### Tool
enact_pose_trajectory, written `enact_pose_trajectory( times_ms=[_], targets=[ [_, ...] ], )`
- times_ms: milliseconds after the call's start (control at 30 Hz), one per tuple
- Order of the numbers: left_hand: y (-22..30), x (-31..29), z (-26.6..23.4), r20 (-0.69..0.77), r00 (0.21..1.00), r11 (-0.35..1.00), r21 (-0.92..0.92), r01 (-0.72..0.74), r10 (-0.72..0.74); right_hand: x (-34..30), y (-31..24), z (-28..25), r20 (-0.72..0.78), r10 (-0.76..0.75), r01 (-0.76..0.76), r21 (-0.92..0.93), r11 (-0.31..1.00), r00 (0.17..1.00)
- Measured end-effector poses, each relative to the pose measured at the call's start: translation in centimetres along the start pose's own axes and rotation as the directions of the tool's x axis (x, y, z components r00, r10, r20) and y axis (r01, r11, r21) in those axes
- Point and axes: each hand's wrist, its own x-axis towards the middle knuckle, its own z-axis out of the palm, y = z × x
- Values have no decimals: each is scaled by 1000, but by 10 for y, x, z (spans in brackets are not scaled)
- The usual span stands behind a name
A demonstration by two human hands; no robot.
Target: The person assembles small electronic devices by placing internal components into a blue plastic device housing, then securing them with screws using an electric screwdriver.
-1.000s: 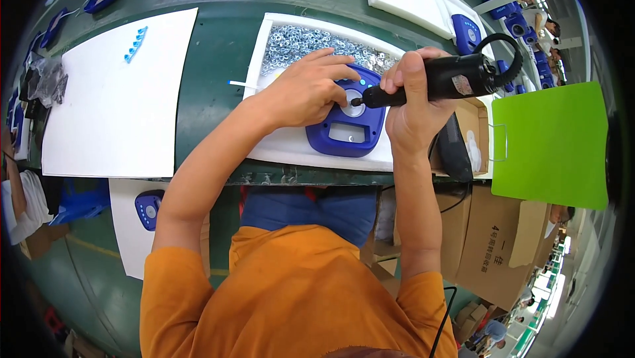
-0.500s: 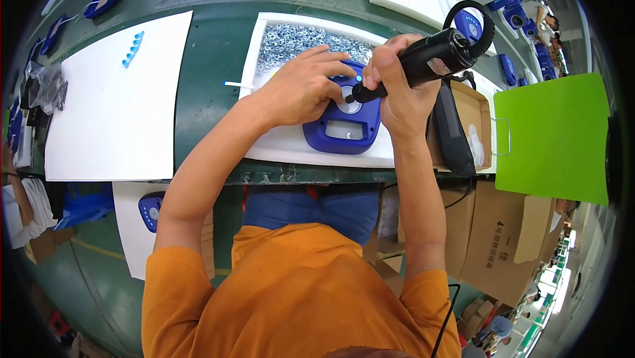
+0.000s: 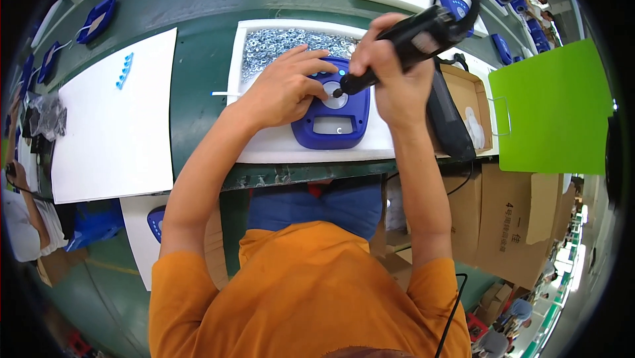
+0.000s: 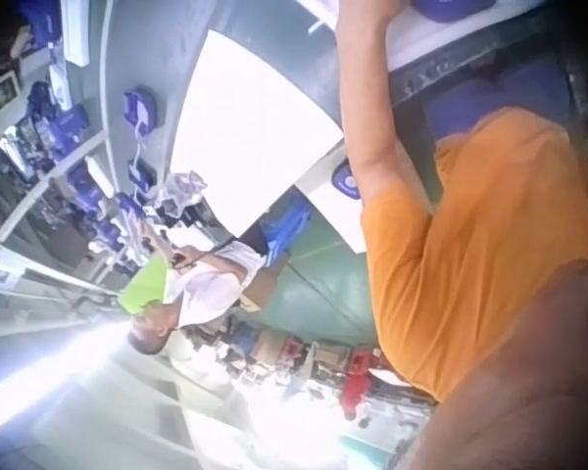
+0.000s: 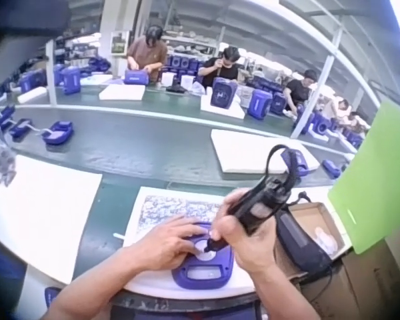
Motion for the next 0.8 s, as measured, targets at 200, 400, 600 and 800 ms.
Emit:
enact_pose_trajectory(
  times_ms=[200, 400, 600, 800],
  targets=[
    [3, 1, -3, 5, 999, 999, 7, 49, -49, 10, -45, -79, -359, 65, -137, -179, 974, 931],
    [5, 2, -2, 9, 998, 998, -20, 56, -56, 1, 7, -180, -360, 269, -429, -862, 271, 893],
    [2, 4, -1, -17, 1000, 999, -36, 21, -22, -6, 31, -173, -382, 289, -387, -921, -41, 878],
    [2, 2, -5, 2, 999, 999, -14, 45, -45, -11, 29, -109, -233, -63, -234, -972, -12, 970]
  ],
)
